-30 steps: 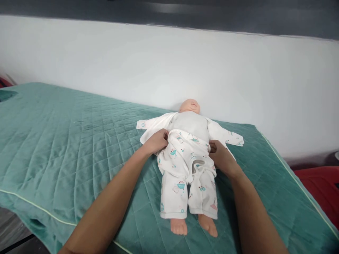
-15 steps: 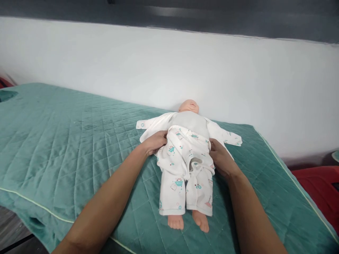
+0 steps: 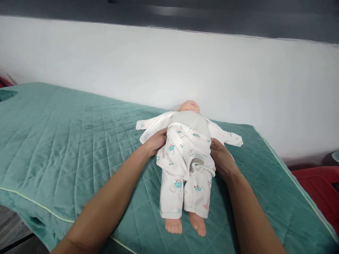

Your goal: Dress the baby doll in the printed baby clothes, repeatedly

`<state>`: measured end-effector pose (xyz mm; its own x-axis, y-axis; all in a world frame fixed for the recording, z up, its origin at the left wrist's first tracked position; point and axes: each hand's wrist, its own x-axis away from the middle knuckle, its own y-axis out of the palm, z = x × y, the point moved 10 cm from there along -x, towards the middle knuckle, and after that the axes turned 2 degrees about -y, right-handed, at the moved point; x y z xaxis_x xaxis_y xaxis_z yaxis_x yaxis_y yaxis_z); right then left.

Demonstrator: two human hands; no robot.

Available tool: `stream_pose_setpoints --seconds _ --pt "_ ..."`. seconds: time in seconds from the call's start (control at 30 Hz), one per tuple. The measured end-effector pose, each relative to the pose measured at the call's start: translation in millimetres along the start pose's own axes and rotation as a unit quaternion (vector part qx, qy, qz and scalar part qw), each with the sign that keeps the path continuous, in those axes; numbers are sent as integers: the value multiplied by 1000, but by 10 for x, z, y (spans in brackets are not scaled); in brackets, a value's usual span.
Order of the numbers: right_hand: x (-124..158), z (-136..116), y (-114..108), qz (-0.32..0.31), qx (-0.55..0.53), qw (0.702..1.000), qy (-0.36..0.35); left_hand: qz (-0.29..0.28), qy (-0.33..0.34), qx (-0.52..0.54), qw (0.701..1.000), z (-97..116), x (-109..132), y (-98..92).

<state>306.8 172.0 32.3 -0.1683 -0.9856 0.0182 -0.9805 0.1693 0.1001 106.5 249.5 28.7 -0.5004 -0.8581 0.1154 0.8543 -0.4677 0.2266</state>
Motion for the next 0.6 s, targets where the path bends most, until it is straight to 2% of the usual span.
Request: stream_pose_setpoints --seconds 0.17,0.43,0.6 --pt "-12 12 2 1 7 1000 -8 53 48 -89 993 112 22 -72" --pt "-17 -49 -61 52 38 997 -40 104 144 -233 956 325 83 -79" --pt "-39 -7 -95 60 56 996 -37 113 153 -258 947 322 59 -117"
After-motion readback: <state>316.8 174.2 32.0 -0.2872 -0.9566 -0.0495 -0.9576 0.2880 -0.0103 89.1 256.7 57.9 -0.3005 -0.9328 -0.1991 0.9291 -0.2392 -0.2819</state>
